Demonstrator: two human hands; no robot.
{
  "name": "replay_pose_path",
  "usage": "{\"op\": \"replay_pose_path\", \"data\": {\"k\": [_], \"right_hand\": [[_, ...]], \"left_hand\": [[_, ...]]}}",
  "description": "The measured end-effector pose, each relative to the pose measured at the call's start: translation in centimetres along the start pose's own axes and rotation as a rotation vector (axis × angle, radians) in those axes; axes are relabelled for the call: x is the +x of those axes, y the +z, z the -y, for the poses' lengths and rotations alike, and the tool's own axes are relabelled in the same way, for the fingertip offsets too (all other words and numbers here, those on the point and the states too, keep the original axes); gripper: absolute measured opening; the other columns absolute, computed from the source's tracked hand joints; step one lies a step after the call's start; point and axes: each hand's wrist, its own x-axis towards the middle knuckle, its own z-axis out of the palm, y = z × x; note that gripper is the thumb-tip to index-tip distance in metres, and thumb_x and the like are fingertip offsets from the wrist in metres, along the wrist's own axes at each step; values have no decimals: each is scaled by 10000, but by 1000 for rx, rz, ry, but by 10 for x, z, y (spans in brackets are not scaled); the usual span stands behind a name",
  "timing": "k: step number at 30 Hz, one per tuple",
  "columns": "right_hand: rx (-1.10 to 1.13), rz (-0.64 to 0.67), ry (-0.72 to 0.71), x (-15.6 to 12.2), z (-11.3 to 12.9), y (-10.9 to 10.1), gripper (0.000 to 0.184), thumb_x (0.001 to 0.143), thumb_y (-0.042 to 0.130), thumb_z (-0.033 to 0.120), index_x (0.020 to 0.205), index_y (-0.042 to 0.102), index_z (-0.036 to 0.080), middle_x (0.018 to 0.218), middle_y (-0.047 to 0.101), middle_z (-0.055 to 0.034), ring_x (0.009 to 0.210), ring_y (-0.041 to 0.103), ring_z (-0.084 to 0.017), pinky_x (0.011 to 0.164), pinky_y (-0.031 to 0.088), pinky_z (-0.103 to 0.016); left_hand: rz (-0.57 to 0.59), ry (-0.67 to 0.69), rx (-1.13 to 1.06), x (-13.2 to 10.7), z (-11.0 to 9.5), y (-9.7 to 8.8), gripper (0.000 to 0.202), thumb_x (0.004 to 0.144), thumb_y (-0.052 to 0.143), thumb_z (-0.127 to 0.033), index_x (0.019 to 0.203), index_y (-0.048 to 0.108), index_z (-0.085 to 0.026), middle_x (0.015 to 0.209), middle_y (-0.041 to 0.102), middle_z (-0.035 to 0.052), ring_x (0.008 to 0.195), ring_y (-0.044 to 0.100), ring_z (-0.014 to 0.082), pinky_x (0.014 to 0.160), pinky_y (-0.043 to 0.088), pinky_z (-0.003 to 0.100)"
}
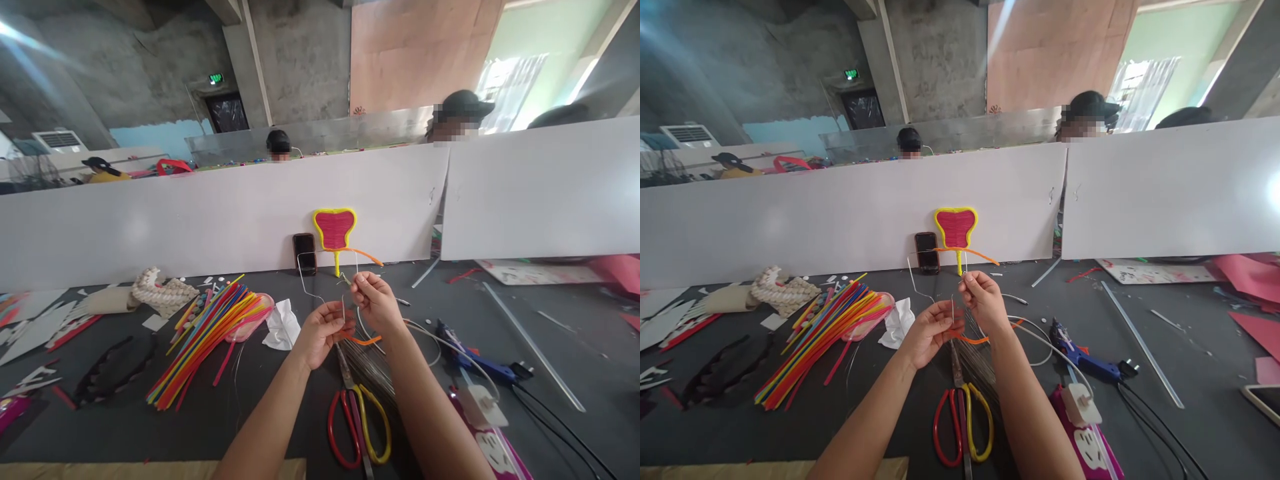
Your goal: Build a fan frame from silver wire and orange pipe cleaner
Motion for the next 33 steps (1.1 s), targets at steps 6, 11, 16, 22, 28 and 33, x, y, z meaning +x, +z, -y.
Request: {"op": "replay_pose_path", "data": {"k": [6,11,16,22,28,33], "right_hand": [[3,-13,-12,-2,9,-3,202,666,739,324,728,607,184,599,558,26,452,401,-46,399,324,-167],[18,8,8,-1,5,-5,189,687,730,309,729,606,173,601,566,25,461,410,-32,418,333,-142],[-16,22,62,-2,-1,-2,200,682,730,318,749,603,179,612,582,23,461,426,-34,413,336,-138],[-70,27,63,-2,-3,-2,214,675,727,323,769,593,184,611,591,27,457,427,-38,420,328,-149],[-88,8,82,-2,-5,-3,225,674,724,334,775,591,182,630,612,17,462,433,-44,429,327,-160],[-112,34,108,-1,-9,-5,219,679,720,330,787,602,181,672,628,6,472,442,-48,439,341,-170]], "left_hand": [[-28,16,3,-12,9,4,318,655,742,-200,944,612,-173,913,683,79,819,653,180,736,495,293],[-39,53,-26,-18,19,-1,297,704,711,-235,962,593,-149,882,688,81,812,641,165,764,473,299],[-89,88,-43,-19,25,-11,266,734,684,-261,955,587,-149,845,686,66,788,636,150,731,469,280],[-125,99,-58,-15,29,-21,328,729,690,-281,1004,554,-166,897,696,83,830,644,169,740,461,291],[-165,107,-30,-14,30,-22,324,726,682,-341,972,570,-162,895,701,92,830,647,181,753,454,304],[-207,143,20,-13,28,-26,302,736,656,-398,897,612,-146,829,703,86,788,651,180,745,459,305]]}}
